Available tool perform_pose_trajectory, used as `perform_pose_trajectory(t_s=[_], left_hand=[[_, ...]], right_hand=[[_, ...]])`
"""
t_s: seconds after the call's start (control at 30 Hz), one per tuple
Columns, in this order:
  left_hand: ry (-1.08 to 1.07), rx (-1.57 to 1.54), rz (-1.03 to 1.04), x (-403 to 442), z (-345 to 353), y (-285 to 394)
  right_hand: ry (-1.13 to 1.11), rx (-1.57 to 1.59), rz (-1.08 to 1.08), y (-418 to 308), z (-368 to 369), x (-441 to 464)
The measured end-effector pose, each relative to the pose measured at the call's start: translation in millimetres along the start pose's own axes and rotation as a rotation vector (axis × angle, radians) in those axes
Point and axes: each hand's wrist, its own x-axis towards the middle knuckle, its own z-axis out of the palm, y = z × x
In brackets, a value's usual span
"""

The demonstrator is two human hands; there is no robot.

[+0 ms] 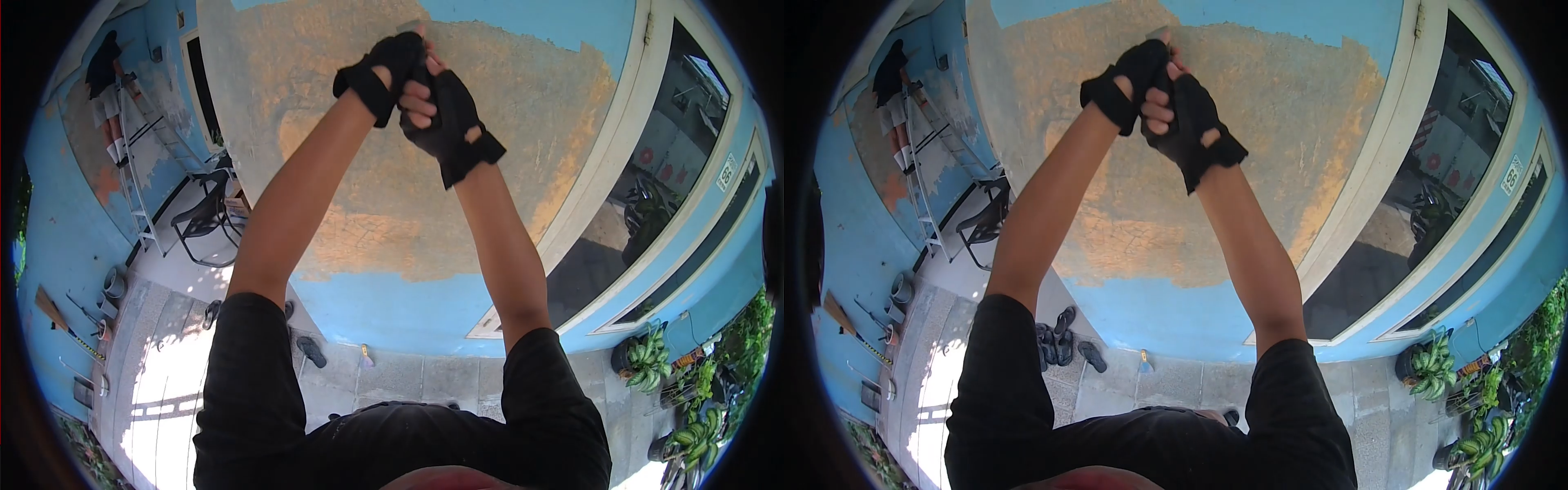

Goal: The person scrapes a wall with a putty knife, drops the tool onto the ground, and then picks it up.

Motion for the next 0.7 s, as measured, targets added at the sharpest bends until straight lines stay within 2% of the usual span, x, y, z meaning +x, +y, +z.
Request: perform_pose_trajectory(t_s=[0.07, 0.1, 0.13, 0.2, 0.23, 0.3, 0.33, 0.37, 0.4, 0.43, 0.47, 0.53, 0.6, 0.67, 0.7], left_hand=[[0.03, 0.089, -0.001, -25, 3, -47], [0.033, 0.162, -0.07, -68, 19, -48], [0.004, 0.201, -0.088, -89, 17, -78], [-0.091, 0.262, -0.109, -138, 20, -124], [-0.153, 0.256, -0.124, -156, 17, -161], [-0.303, -0.015, -0.095, -201, 32, -206], [-0.398, -0.174, -0.147, -223, 41, -231], [-0.476, -0.207, -0.368, -244, 47, -251], [-0.466, -0.081, -0.319, -262, 62, -258], [-0.408, -0.138, -0.317, -276, 76, -278], [-0.433, 0.129, -0.317, -286, 84, -276], [-0.447, 0.36, -0.216, -302, 102, -264], [-0.502, 0.48, -0.244, -304, 113, -252], [-0.551, 0.6, -0.279, -306, 124, -251], [-0.561, 0.607, -0.318, -304, 129, -252]], right_hand=[[0.05, -0.128, 0.014, 14, -15, -51], [0.167, -0.248, 0.032, 22, -24, -80], [0.285, -0.369, 0.052, 31, -33, -108], [0.37, -0.428, 0.143, 52, -56, -159], [0.397, -0.364, 0.114, 63, -60, -181], [0.467, -0.301, 0.06, 84, -70, -216], [0.508, -0.305, 0.031, 93, -75, -229], [0.613, -0.313, 0.079, 98, -76, -240], [0.665, -0.391, 0.062, 108, -99, -254], [0.784, -0.515, -0.033, 115, -127, -266], [0.899, -0.644, -0.128, 111, -132, -269], [1.084, -1.061, 0.008, 90, -118, -284], [1.053, -1.14, 0.1, 78, -119, -295], [0.77, -1.772, 0.209, 83, -115, -305], [0.76, -1.773, 0.208, 80, -114, -311]])
